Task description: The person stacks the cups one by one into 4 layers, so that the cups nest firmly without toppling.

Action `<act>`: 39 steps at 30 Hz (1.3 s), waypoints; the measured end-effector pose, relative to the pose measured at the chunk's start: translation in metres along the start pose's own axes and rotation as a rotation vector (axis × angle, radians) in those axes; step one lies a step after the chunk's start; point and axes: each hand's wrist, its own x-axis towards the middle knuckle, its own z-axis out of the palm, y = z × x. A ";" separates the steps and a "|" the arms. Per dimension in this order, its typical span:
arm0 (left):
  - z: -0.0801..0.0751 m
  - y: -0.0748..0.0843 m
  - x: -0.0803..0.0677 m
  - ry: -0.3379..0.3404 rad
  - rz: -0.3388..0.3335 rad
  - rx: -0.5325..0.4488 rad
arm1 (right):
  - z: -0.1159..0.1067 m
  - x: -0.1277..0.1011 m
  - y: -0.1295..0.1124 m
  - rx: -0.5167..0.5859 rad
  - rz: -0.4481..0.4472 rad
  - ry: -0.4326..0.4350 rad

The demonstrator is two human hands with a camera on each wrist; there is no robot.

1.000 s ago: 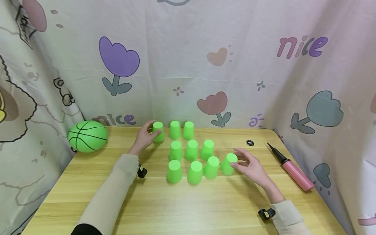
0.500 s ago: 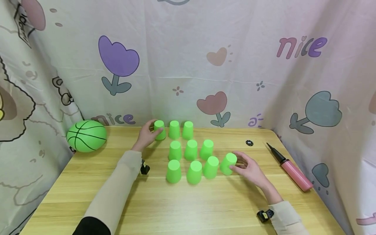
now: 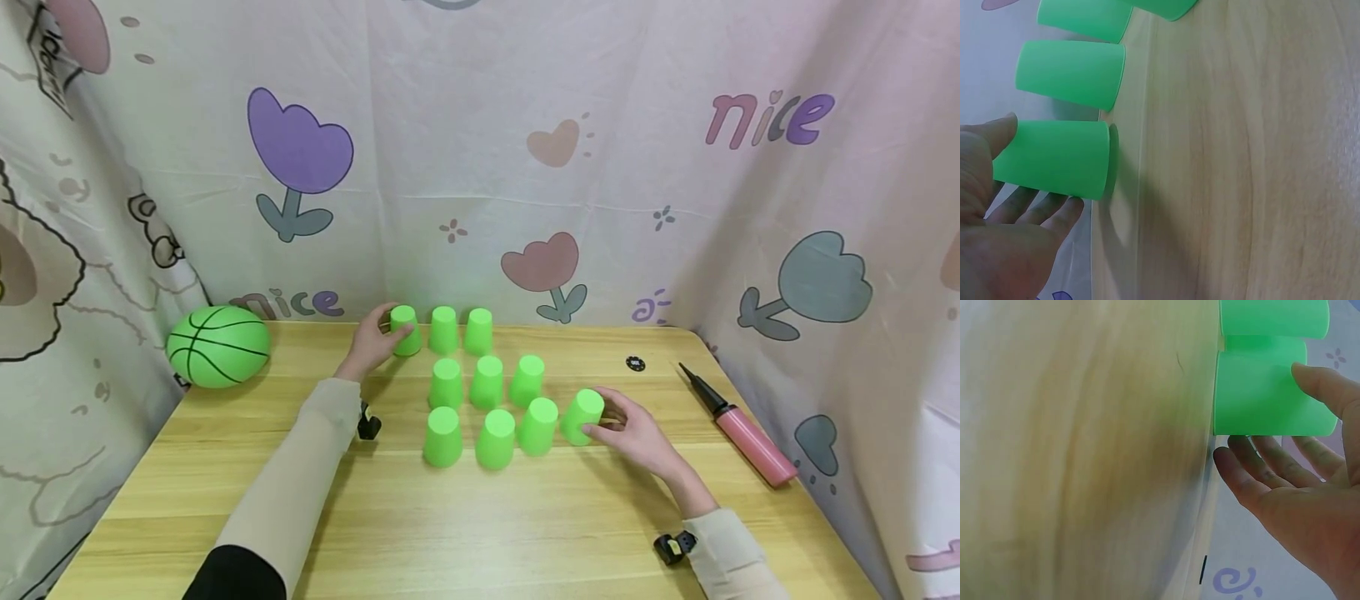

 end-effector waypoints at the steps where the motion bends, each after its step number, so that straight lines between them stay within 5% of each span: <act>1: 0.000 0.000 0.000 -0.002 -0.003 0.001 | 0.000 0.000 0.000 -0.006 0.000 -0.002; 39: -0.001 -0.006 0.002 -0.046 -0.029 -0.003 | 0.000 0.001 0.004 -0.017 -0.016 -0.002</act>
